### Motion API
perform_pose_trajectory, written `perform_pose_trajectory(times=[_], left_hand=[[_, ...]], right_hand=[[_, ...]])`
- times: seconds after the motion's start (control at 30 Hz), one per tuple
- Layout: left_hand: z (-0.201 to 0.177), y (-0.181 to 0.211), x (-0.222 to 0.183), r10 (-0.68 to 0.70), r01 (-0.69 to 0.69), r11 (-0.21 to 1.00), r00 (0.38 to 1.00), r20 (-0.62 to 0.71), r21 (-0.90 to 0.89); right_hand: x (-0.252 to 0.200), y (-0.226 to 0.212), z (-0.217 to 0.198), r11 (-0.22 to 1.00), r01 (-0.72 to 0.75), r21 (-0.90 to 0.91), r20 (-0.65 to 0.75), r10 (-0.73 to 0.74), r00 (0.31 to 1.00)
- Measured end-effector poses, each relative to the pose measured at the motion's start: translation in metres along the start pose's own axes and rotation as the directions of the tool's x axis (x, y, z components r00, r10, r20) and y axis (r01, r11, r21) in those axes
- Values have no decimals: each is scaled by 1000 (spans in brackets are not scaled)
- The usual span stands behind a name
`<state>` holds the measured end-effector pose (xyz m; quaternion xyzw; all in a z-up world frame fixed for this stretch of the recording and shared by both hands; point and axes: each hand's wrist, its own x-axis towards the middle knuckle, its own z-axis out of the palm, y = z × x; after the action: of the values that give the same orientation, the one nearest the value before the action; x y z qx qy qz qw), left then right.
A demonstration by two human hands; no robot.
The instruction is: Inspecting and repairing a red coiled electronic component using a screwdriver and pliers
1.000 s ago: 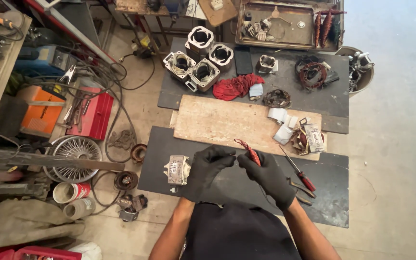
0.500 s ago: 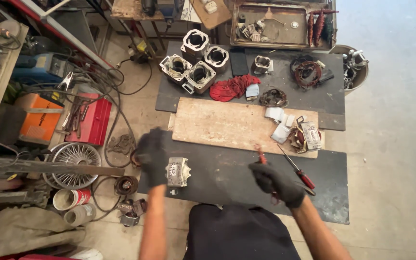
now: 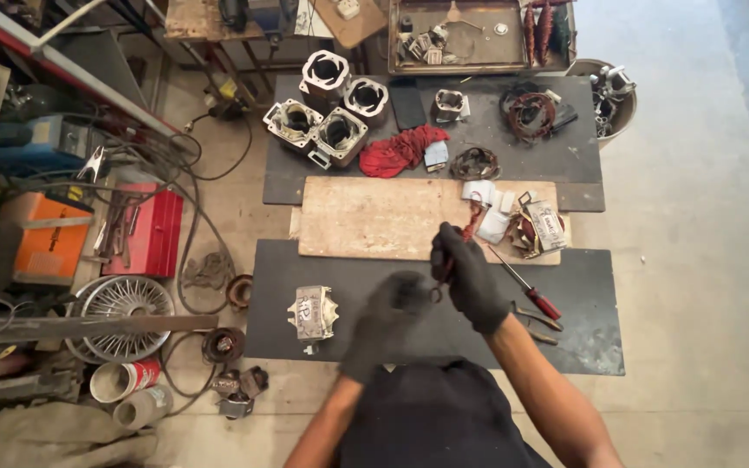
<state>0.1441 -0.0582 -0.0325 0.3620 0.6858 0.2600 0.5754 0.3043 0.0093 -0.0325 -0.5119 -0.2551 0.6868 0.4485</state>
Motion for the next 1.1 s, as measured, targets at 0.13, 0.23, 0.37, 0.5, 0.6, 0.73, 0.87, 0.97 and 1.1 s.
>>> perform_pose_trajectory(times=[0.13,0.23,0.37,0.5,0.6,0.73,0.87,0.97,1.1], left_hand=[[32,2,19,82,-121,970,980,183,210],[-13,-3,19,181,-181,983,983,3,-19],[-115,-25,15,208,-299,894,937,-282,-333],[-215,-50,9,21,-566,541,748,-663,-622],[-357,-164,41,-83,-784,387,495,-865,-485],[-363,-230,79,-40,-837,476,286,-957,-270],[-335,-241,127,50,-767,621,241,-969,-159],[-307,-248,142,115,-685,725,221,-968,-71],[-285,-267,141,184,-540,839,159,-970,70]], right_hand=[[10,2,6,990,135,-46,-52,-137,989],[3,-20,-4,985,161,-55,-78,-165,983],[25,-18,-39,996,86,-31,-126,-89,988],[28,-24,-65,982,54,179,-75,-41,996],[37,-21,-86,975,44,217,0,-45,999],[36,-30,-89,994,99,-54,-15,-100,995],[20,-76,-84,902,62,-428,-148,-138,979],[28,-90,-109,248,606,-756,404,-552,729],[73,-107,-186,759,293,-582,-258,-513,819]])
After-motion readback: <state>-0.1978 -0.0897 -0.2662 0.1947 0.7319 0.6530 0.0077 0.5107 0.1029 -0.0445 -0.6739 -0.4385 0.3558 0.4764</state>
